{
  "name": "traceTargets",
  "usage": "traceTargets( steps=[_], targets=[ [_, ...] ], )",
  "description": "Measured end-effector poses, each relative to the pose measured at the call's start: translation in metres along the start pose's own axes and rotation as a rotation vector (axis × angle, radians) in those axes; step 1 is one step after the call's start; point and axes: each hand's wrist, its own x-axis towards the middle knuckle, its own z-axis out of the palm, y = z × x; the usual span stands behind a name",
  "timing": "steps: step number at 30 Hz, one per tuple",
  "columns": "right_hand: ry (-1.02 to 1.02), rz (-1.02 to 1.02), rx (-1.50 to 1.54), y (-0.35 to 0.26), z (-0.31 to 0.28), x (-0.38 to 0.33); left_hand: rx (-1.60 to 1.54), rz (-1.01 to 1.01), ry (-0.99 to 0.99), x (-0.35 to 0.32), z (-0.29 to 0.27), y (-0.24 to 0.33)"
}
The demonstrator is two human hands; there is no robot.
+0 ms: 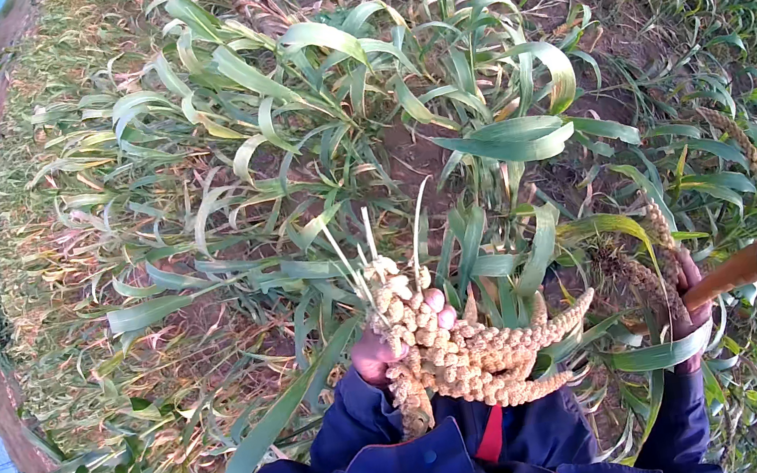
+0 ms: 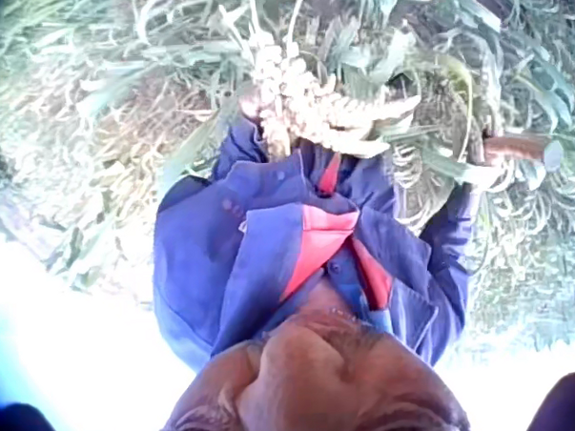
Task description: The person uses a sickle to cut mature grain stalks in a field, gathers them into bundles, and places the harvested grain heads into a white sack. The person repeats this process across multiple stalks.
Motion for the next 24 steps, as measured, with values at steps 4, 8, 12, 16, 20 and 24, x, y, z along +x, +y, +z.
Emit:
traceTargets(
  steps=[4,8,12,16,20,24],
  targets=[
    [0.161,0.054,-0.136,-0.112,0.043,-0.076,-0.034,-0.314,-0.134,0.017,0.027,-0.017],
    [0.143,0.074,-0.100,-0.187,0.104,-0.113,-0.077,-0.432,-0.266,0.018,0.045,-0.044],
    [-0.095,0.092,-0.228,-0.190,0.111,-0.131,-0.159,-0.375,-0.254,-0.002,0.045,-0.055],
    [-0.446,-0.132,-0.418,-0.171,0.108,-0.125,-0.163,-0.281,-0.208,-0.024,0.040,-0.043],
    [-0.442,0.073,-0.406,-0.152,0.113,-0.134,0.143,-0.143,-0.186,-0.036,0.022,-0.048],
    [-0.521,0.106,-0.468,-0.147,0.094,-0.157,0.083,-0.021,-0.184,-0.057,0.024,-0.072]
  ],
)
